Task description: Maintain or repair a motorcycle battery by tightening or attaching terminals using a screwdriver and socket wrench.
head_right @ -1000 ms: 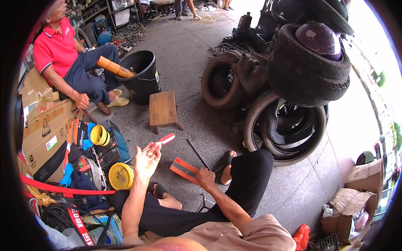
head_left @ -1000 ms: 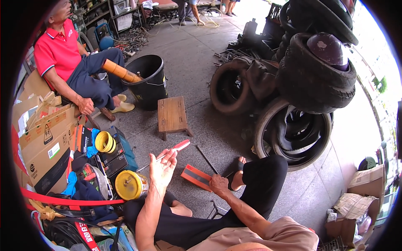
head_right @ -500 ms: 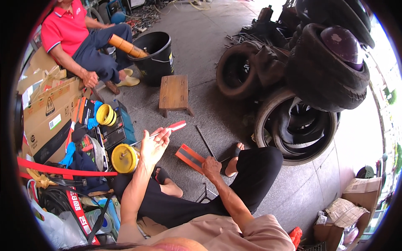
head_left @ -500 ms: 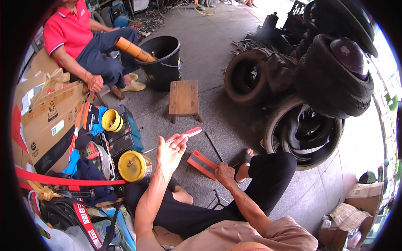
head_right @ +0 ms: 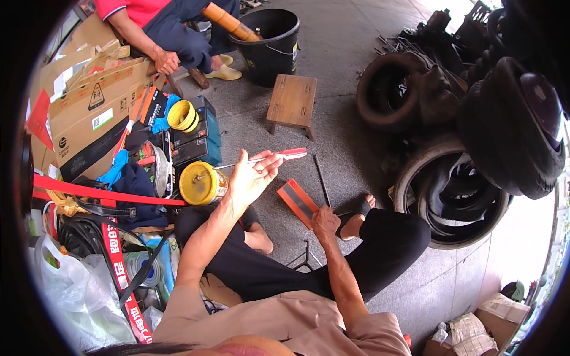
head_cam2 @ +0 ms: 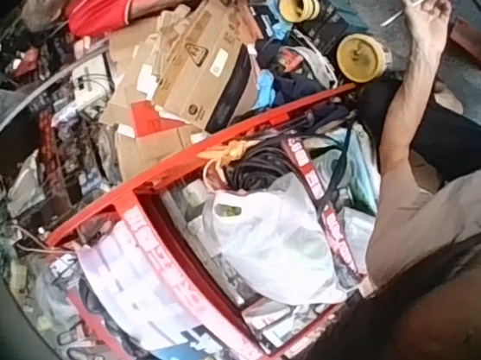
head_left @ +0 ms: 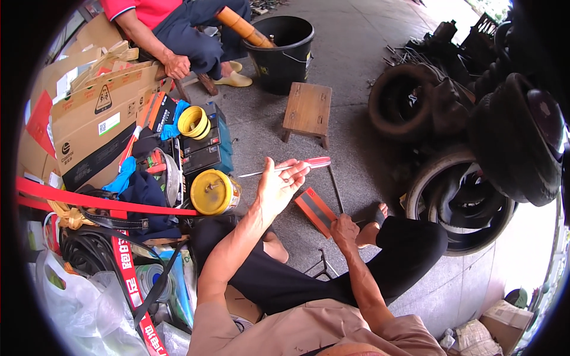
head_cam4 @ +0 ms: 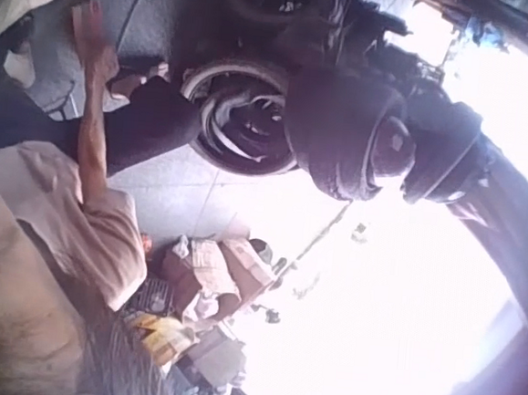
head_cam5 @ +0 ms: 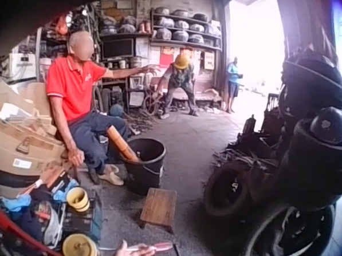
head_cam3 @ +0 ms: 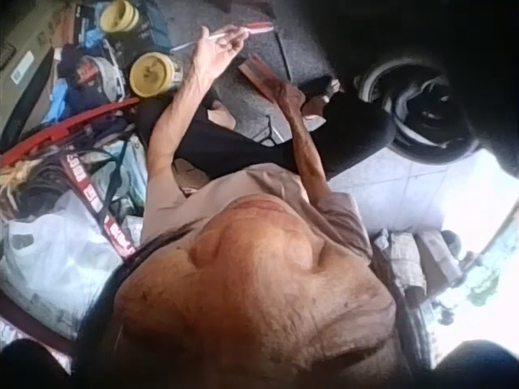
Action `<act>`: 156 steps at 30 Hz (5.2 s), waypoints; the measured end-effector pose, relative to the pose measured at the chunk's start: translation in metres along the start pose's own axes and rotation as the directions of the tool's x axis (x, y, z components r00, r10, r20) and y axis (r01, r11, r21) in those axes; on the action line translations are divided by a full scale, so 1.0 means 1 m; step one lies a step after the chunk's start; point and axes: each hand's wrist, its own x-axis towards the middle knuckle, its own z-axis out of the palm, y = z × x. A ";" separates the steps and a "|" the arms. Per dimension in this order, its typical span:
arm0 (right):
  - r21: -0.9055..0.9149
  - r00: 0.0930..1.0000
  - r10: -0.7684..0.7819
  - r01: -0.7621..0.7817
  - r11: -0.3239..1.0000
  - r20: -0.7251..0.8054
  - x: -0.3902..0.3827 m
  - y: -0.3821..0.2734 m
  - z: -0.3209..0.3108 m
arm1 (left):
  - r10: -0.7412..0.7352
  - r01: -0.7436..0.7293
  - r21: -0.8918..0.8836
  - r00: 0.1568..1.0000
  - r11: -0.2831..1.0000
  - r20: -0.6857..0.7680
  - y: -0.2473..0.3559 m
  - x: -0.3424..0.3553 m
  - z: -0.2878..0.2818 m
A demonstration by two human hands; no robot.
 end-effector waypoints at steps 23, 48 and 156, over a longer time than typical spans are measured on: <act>0.625 0.994 -0.067 0.109 0.773 -0.089 0.049 -0.092 -0.114 | 0.058 -0.062 0.058 0.996 0.996 0.068 -0.003 -0.004 0.013; 0.673 0.875 -0.465 0.263 0.692 0.136 0.090 -0.144 -0.151 | 0.021 0.022 0.251 0.986 0.968 -0.168 -0.019 -0.020 0.010; -0.242 -0.634 -0.065 -0.385 0.891 0.771 -0.171 0.007 0.074 | 0.044 0.103 0.419 0.944 0.902 -0.327 0.097 -0.034 0.024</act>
